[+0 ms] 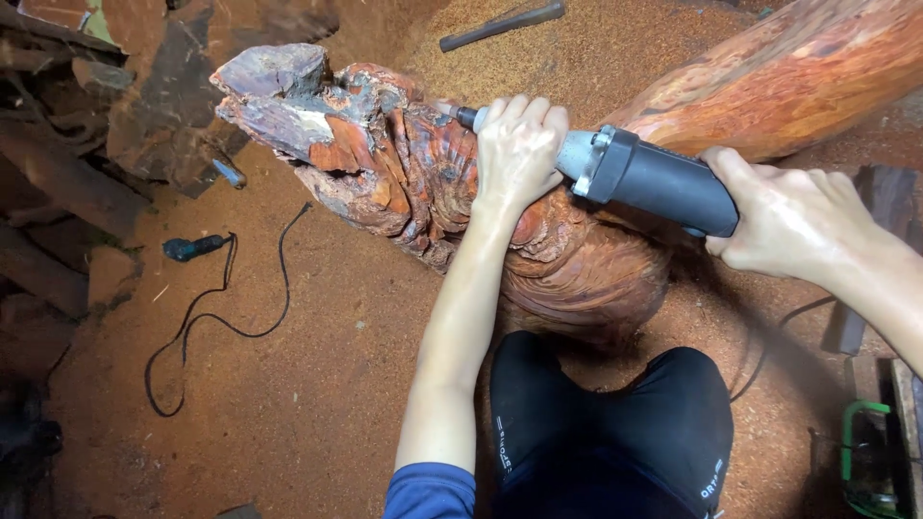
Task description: Carving and shaping a large piece of wood using a power carving tool.
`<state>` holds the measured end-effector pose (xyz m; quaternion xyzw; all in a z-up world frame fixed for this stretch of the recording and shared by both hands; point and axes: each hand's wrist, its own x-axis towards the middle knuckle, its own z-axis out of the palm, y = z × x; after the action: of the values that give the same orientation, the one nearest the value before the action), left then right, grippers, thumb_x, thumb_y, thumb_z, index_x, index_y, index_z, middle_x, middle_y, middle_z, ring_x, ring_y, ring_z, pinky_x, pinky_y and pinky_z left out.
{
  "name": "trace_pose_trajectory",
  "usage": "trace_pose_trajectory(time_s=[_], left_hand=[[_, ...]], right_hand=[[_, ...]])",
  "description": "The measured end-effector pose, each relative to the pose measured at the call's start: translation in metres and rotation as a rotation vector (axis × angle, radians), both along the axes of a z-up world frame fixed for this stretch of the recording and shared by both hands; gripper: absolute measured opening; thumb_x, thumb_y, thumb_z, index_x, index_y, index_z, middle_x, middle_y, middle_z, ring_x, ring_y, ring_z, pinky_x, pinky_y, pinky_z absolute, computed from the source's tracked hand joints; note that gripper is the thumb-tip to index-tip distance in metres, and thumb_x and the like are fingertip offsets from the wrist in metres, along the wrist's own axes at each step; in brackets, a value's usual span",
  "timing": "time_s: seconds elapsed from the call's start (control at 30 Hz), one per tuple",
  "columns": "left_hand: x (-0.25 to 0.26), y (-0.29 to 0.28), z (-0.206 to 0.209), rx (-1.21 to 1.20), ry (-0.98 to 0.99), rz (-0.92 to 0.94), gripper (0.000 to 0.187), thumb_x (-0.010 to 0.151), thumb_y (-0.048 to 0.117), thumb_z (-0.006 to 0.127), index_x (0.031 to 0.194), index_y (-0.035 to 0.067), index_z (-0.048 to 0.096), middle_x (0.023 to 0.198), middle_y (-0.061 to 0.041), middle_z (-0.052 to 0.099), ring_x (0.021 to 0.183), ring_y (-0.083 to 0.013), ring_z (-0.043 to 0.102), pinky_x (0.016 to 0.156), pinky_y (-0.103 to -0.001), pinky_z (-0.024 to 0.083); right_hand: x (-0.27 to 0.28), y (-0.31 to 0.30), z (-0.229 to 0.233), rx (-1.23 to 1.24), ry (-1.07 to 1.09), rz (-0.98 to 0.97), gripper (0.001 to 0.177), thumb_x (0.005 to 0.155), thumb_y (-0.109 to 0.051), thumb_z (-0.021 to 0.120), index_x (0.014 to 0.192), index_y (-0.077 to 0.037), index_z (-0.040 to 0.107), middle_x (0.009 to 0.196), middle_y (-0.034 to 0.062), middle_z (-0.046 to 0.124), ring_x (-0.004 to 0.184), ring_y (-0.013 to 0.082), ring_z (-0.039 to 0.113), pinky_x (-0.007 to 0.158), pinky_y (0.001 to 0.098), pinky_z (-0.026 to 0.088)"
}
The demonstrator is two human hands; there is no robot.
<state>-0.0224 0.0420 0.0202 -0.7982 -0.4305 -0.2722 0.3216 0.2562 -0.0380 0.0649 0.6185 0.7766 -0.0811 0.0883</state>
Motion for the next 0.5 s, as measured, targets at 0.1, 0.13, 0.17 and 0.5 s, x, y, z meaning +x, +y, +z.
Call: trace_pose_trajectory(time_s=[0.1, 0.13, 0.17, 0.5], left_hand=[[0.0, -0.005, 0.0, 0.034, 0.007, 0.025, 0.023, 0.062, 0.011, 0.086, 0.078, 0.012, 0.07, 0.072, -0.003, 0.068, 0.07, -0.0224, 0.066, 0.069, -0.037, 0.049], [0.002, -0.005, 0.002, 0.032, 0.011, 0.022, 0.023, 0.062, 0.011, 0.086, 0.078, 0.012, 0.07, 0.072, -0.003, 0.068, 0.07, -0.0224, 0.066, 0.069, -0.037, 0.049], [0.002, -0.004, 0.006, 0.091, -0.004, 0.002, 0.014, 0.07, 0.007, 0.078, 0.076, 0.011, 0.066, 0.071, -0.004, 0.063, 0.069, -0.0237, 0.061, 0.069, -0.037, 0.047], [-0.005, 0.004, 0.007, 0.001, -0.086, -0.002, 0.026, 0.057, 0.003, 0.072, 0.079, 0.009, 0.06, 0.077, -0.005, 0.058, 0.075, -0.0261, 0.053, 0.077, -0.039, 0.046]], right_hand=[[0.007, 0.004, -0.008, 0.055, -0.018, 0.051, 0.088, 0.07, -0.044, 0.072, 0.149, -0.029, 0.035, 0.13, 0.0033, 0.072, 0.096, 0.0443, 0.08, 0.081, 0.0621, 0.063], [0.006, 0.002, -0.007, 0.052, -0.014, 0.049, 0.088, 0.07, -0.044, 0.072, 0.149, -0.029, 0.035, 0.13, 0.0033, 0.072, 0.096, 0.0443, 0.08, 0.081, 0.0621, 0.063], [0.003, 0.001, -0.005, 0.047, 0.003, 0.022, 0.087, 0.071, -0.045, 0.072, 0.149, -0.029, 0.035, 0.133, 0.0065, 0.069, 0.098, 0.0476, 0.079, 0.082, 0.0615, 0.061], [-0.015, -0.007, 0.033, 0.017, -0.043, -0.015, 0.071, 0.073, -0.046, 0.068, 0.136, -0.026, 0.041, 0.12, 0.0106, 0.074, 0.1, 0.0464, 0.078, 0.084, 0.056, 0.059]])
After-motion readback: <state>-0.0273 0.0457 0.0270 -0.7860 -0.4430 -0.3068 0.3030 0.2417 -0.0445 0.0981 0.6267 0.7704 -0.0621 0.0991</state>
